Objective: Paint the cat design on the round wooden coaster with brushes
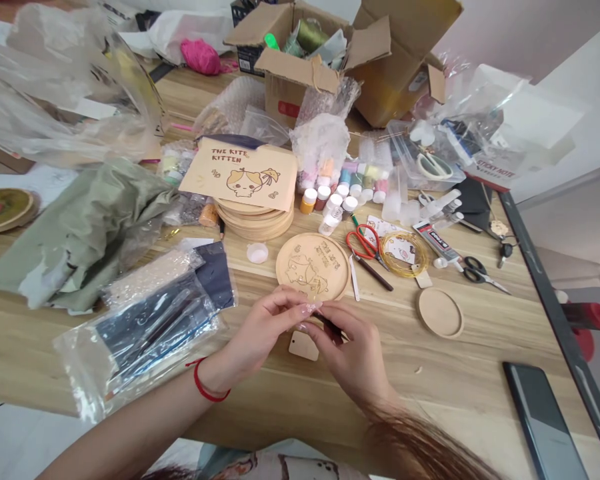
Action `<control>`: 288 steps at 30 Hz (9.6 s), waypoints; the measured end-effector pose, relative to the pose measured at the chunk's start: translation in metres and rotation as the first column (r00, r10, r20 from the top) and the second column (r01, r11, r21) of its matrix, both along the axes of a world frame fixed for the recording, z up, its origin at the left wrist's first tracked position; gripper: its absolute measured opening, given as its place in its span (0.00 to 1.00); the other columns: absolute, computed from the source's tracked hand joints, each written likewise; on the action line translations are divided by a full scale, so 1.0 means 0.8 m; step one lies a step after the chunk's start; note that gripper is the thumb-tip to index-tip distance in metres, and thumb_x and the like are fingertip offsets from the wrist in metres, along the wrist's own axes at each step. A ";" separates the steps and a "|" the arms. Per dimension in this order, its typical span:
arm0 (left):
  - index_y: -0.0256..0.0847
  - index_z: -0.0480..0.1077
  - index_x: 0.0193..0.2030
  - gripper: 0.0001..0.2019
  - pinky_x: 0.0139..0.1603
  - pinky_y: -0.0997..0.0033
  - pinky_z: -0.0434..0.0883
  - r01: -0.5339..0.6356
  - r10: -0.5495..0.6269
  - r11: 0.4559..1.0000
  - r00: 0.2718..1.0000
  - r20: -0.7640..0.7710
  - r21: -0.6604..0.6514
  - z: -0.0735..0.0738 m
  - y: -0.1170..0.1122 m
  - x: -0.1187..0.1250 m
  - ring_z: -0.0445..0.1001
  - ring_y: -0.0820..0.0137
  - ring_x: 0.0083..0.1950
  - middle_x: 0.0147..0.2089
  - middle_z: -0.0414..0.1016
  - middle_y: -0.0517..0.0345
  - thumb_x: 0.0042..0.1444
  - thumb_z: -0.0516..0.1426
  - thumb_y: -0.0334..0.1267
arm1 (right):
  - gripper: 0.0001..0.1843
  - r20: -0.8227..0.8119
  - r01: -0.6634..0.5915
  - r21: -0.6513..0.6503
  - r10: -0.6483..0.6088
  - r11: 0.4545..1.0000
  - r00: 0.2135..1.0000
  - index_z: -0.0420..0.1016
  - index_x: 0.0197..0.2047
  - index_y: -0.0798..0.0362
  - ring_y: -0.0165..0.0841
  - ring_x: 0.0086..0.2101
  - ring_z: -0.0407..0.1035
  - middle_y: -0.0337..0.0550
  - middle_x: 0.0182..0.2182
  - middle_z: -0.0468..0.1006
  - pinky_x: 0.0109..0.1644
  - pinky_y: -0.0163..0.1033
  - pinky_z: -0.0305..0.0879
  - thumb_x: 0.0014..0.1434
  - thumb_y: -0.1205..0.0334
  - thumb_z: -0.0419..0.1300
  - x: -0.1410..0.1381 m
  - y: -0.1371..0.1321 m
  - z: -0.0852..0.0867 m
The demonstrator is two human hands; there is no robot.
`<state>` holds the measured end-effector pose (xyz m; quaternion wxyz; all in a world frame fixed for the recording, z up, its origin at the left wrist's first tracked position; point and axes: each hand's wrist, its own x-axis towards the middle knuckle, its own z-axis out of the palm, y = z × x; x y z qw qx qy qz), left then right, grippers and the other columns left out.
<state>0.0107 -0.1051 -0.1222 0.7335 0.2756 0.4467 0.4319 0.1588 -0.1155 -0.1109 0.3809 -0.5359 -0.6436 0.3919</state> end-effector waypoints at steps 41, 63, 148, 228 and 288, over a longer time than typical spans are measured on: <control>0.38 0.79 0.27 0.13 0.32 0.75 0.60 0.115 -0.085 0.983 0.976 0.201 -0.142 0.008 0.003 -0.005 0.64 0.76 0.29 0.27 0.74 0.60 0.42 0.70 0.46 | 0.11 -0.002 -0.176 0.126 0.177 0.976 0.984 0.80 0.41 0.50 0.30 0.31 0.75 0.42 0.33 0.83 0.34 0.32 0.71 0.59 0.73 0.62 0.023 -0.010 -0.001; 0.37 0.76 0.27 0.17 0.28 0.74 0.51 0.092 -0.093 0.991 0.996 -0.006 -0.092 -0.003 0.006 -0.007 0.55 0.77 0.26 0.25 0.65 0.62 0.51 0.64 0.51 | 0.10 0.116 -0.189 0.185 0.170 0.964 0.979 0.79 0.41 0.50 0.30 0.29 0.73 0.42 0.31 0.82 0.33 0.34 0.71 0.61 0.72 0.58 0.027 -0.012 -0.004; 0.36 0.75 0.26 0.14 0.31 0.75 0.56 0.115 -0.113 0.964 0.993 0.021 -0.240 -0.006 0.009 -0.010 0.60 0.76 0.30 0.26 0.67 0.60 0.46 0.66 0.46 | 0.16 0.386 -0.389 0.243 0.279 0.889 0.879 0.77 0.37 0.53 0.34 0.34 0.73 0.46 0.34 0.79 0.37 0.37 0.69 0.60 0.78 0.50 0.046 0.030 -0.010; 0.49 0.78 0.47 0.13 0.43 0.69 0.71 0.726 -0.013 0.630 0.366 -0.931 0.277 -0.016 0.027 -0.049 0.77 0.67 0.45 0.44 0.80 0.58 0.65 0.52 0.41 | 0.09 0.588 -0.600 0.032 0.470 0.800 0.658 0.76 0.35 0.54 0.34 0.35 0.71 0.45 0.34 0.76 0.37 0.37 0.66 0.60 0.74 0.57 0.044 0.093 -0.021; 0.37 0.73 0.38 0.07 0.36 0.69 0.70 0.814 0.556 0.232 0.338 -0.760 0.532 -0.038 0.025 -0.010 0.71 0.69 0.36 0.34 0.73 0.56 0.64 0.54 0.33 | 0.17 -0.499 0.323 -0.306 -0.440 0.895 0.747 0.79 0.30 0.52 0.28 0.27 0.71 0.39 0.26 0.78 0.28 0.32 0.66 0.55 0.45 0.65 0.084 0.075 -0.025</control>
